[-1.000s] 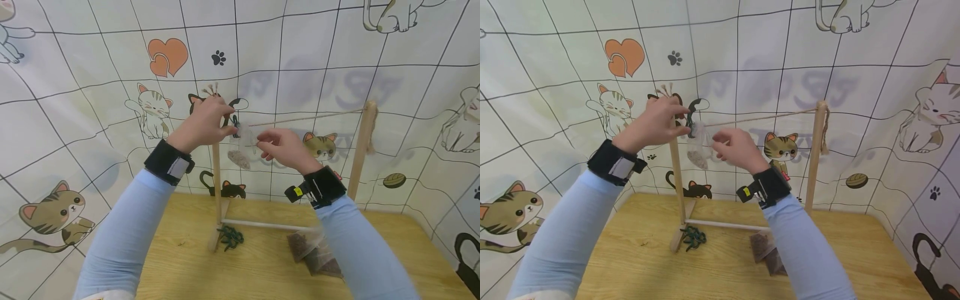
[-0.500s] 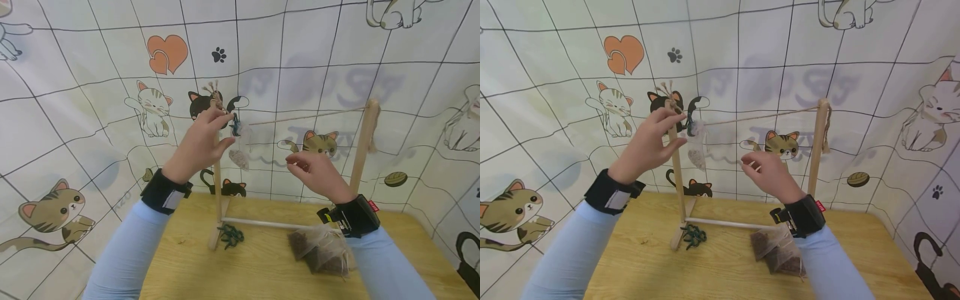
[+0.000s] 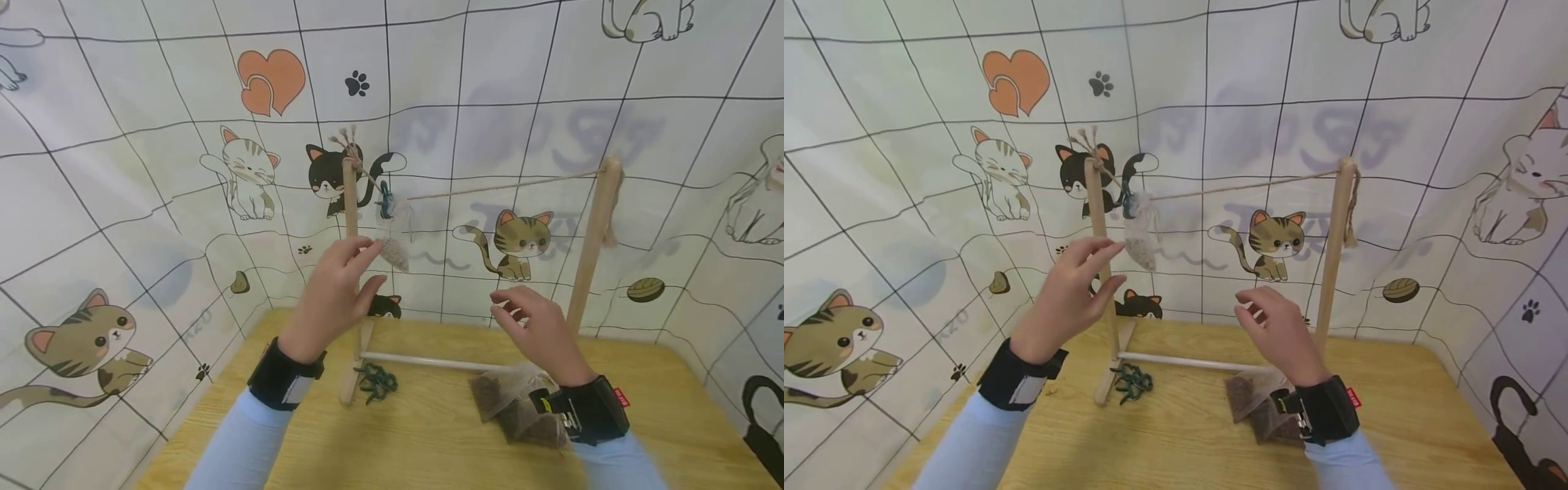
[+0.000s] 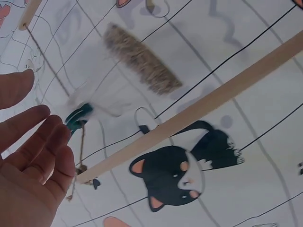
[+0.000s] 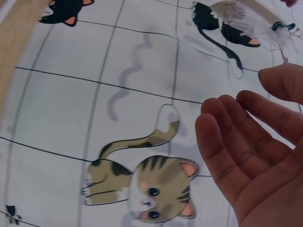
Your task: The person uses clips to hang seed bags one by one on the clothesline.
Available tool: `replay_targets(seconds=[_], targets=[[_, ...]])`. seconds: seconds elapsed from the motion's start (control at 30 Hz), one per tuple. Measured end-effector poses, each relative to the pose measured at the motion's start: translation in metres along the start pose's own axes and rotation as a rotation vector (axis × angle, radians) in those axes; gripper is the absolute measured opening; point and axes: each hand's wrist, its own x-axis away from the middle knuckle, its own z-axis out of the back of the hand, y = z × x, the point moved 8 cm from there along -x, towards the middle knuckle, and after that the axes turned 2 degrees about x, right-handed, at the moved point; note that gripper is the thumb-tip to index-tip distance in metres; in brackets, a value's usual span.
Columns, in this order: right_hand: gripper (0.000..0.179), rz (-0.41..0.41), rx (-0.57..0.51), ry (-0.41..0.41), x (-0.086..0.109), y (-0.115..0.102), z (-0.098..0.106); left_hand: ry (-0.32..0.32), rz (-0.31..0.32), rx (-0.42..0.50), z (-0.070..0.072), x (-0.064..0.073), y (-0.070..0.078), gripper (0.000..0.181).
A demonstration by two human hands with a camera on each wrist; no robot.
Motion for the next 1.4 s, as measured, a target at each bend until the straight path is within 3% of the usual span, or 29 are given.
replay_targets(seconds=[0.53,0.73,1.03,1.4], targets=[[0.02,-0.148,-0.069,0.051,0.06,0.027,-0.038,-0.054,0.252,0.076,-0.066,0.088,-0.008,0.038],[0.021,-0.218,-0.114,0.019,0.077,0.033,-0.056,-0.078,0.304,0.083,-0.086,0.113,-0.008,0.04],[0.021,-0.251,-0.153,-0.005,0.097,0.039,-0.08,-0.166,0.373,0.09,-0.115,0.138,-0.008,0.037],[0.019,-0.348,-0.218,-0.08,0.109,0.04,-0.1,-0.251,0.422,0.081,-0.131,0.152,-0.015,0.037]])
